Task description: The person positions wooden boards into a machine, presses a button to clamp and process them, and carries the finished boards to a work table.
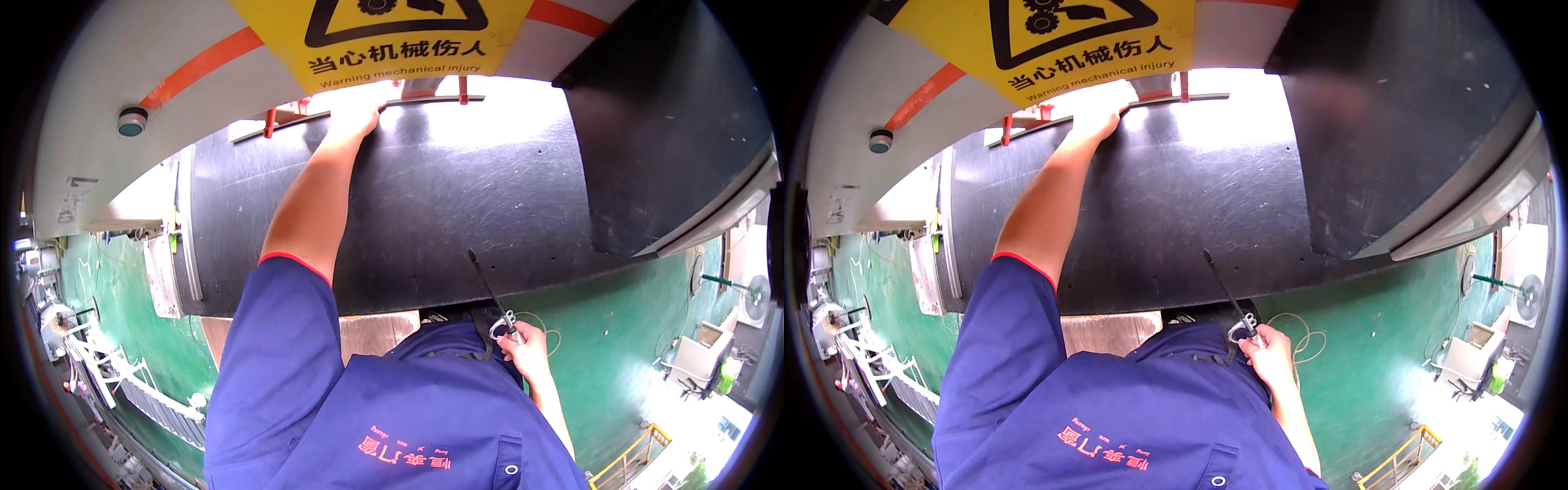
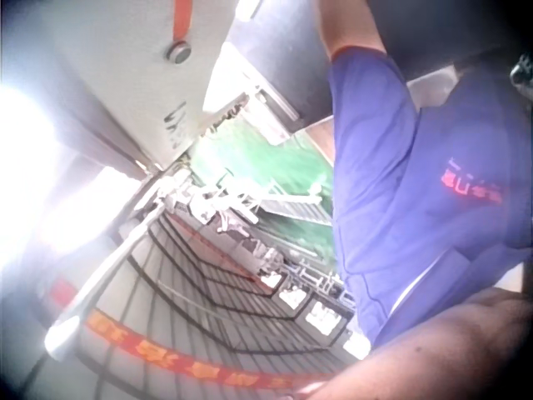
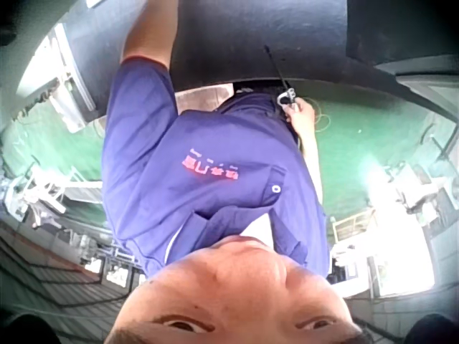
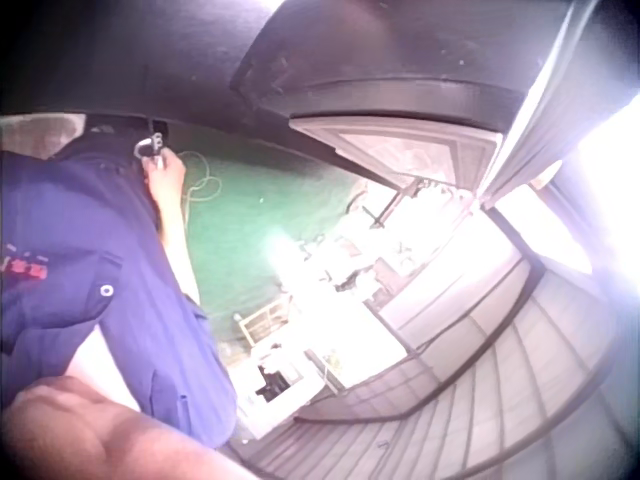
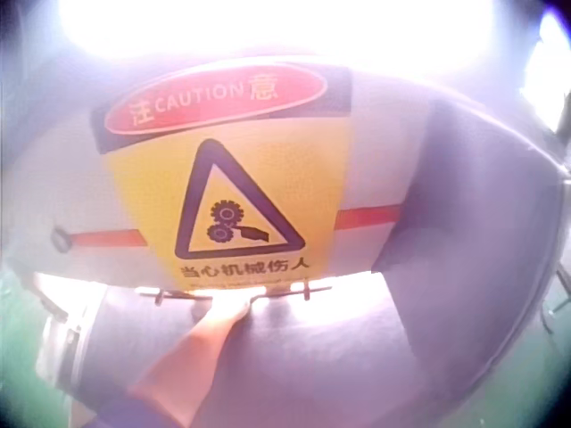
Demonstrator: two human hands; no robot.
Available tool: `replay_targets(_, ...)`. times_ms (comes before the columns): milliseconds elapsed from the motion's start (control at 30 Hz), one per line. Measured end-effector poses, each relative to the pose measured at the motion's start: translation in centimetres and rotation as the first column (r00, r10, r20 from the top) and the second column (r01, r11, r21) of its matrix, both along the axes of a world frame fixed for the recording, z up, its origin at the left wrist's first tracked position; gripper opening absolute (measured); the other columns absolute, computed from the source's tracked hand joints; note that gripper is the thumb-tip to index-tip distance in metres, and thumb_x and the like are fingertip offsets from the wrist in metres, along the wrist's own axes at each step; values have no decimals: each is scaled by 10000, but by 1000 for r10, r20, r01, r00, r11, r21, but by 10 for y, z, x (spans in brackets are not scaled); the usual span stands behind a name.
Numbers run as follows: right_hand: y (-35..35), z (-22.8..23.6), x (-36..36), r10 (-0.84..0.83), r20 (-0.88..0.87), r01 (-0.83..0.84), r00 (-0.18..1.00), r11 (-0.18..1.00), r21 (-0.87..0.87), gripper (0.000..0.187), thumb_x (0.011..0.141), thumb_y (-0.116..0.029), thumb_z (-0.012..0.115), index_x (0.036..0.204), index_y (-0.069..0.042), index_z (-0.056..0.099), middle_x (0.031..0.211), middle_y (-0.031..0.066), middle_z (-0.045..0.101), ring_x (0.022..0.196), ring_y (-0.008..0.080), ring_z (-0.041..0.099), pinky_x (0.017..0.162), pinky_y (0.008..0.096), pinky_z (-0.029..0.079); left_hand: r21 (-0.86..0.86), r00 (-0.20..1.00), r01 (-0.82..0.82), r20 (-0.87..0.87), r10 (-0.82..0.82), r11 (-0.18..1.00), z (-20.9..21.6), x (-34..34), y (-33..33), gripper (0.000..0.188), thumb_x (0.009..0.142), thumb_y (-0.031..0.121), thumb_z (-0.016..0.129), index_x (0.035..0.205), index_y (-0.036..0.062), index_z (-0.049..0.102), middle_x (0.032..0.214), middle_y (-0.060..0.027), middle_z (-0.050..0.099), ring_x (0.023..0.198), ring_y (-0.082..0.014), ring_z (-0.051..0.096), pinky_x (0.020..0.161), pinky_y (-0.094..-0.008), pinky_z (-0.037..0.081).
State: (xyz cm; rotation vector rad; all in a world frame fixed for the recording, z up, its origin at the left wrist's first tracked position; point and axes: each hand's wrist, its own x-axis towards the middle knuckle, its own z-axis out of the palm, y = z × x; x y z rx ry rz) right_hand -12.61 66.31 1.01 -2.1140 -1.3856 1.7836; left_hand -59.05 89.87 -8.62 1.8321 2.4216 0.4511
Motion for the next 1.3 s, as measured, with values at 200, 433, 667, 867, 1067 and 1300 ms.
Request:
replay_targets(200,-1,6,-1,15,36,-15,999,1000,-5,141,790,-73,729,791,14,617,647,33,595,549,98,567,521,269,466,-47,1000,-14,4,14,999,4,4,-3,446,900,397,579,1171,50,646,1190,-191,624,1134,-361,549,979,-429,414)
replay_targets(433,-8,1,5,-2,19,1,1000,1000,14,122,779,-62,720,796,19,631,640,36,614,548,95,581,513,273,478,74,998,-60,31,58,995,9,10,-3,434,895,393,585,1164,59,653,1174,-186,631,1121,-356,557,969,-430,420)
replay_targets(667,-3,-8,6,-3,-7,3,1000,1000,15,114,769,-55,724,783,20,639,665,59,638,576,110,606,518,273,497,112,954,-190,256,157,975,-18,-1,-7,445,882,349,626,1219,59,614,1263,-139,605,1177,-322,542,1000,-403,420)
replay_targets(867,-1,-21,11,88,-33,-83,996,987,135,178,754,-130,743,790,15,646,624,79,637,521,145,627,529,312,502,232,976,-168,-100,195,958,-40,-4,0,620,957,483,438,1461,126,390,1543,-105,326,1418,-300,292,1140,-408,284)
replay_targets(1067,-2,-10,12,230,80,-242,970,948,207,224,768,-172,773,782,8,640,649,55,651,553,117,640,550,278,517,54,989,-33,149,24,998,15,19,-40,568,876,367,613,1303,2,523,1309,-258,528,1214,-405,490,1045,-438,382)
replay_targets(1300,-7,-13,18,161,-74,-142,984,967,211,231,759,-192,759,784,9,647,648,76,662,545,138,648,571,293,525,159,661,-7,742,-115,987,69,100,-120,364,891,280,651,1180,67,592,1072,-126,670,920,-224,663,810,-353,514)
